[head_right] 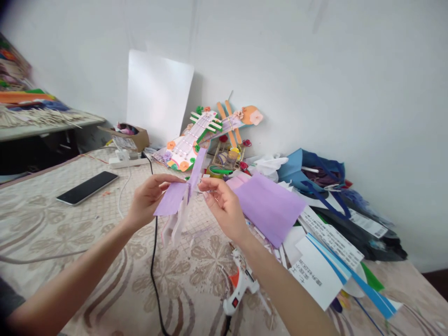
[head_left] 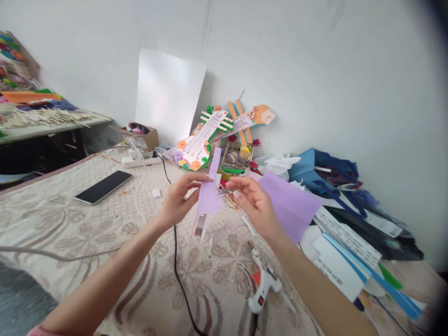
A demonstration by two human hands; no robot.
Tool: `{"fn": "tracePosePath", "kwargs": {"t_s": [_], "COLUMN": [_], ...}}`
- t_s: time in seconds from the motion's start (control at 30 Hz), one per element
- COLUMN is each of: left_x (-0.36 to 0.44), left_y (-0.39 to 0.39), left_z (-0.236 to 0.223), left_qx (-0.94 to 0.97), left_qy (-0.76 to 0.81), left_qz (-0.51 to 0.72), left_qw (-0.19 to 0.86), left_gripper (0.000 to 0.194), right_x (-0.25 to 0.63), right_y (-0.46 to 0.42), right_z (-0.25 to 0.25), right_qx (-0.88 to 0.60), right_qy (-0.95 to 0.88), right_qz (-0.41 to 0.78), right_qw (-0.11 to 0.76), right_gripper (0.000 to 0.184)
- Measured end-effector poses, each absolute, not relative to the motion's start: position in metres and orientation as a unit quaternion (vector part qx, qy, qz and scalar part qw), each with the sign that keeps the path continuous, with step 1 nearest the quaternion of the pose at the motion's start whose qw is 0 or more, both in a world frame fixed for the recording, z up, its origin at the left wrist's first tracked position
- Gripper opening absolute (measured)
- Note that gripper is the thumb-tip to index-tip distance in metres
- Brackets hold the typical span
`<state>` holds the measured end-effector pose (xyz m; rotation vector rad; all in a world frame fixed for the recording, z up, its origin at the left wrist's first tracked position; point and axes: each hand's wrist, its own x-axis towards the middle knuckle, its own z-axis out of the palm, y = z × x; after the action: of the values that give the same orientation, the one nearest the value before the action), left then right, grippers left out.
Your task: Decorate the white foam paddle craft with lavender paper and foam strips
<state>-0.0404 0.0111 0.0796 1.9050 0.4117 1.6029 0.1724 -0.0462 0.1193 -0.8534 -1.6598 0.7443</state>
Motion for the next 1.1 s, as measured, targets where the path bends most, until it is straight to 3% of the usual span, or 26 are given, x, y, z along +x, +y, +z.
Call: {"fn": "tracePosePath", "kwargs": {"t_s": [0.27, 0.67, 0.87, 1.1], "left_x": [-0.040, -0.041, -0.040, -0.040], "left_y": [0.008, 0.007, 0.008, 0.007], "left_z": [0.078, 0.078, 0.077, 0.079], "left_qx": [0.695, 0.695, 0.699, 0.691], "left_qy": [0.146, 0.160, 0.158, 0.165], "left_qz": [0.620, 0.619, 0.618, 0.621], "left_qw": [0.333, 0.330, 0.324, 0.330], "left_gripper": [0.037, 0.038, 0.038, 0.037], "right_x": [0.165, 0.149, 0.152, 0.173], "right_y": [-0.033, -0.023, -0.027, -0.024], "right_z": [0.126, 0.125, 0.127, 0.121], "right_qx": [-0.374, -0.379, -0.334, -0.318], "right_qy": [-0.766, -0.796, -0.823, -0.689], "right_qz": [0.170, 0.054, 0.111, 0.304], "right_qw": [0.495, 0.468, 0.447, 0.576], "right_gripper": [0.011, 0.015, 0.015, 0.022]}}
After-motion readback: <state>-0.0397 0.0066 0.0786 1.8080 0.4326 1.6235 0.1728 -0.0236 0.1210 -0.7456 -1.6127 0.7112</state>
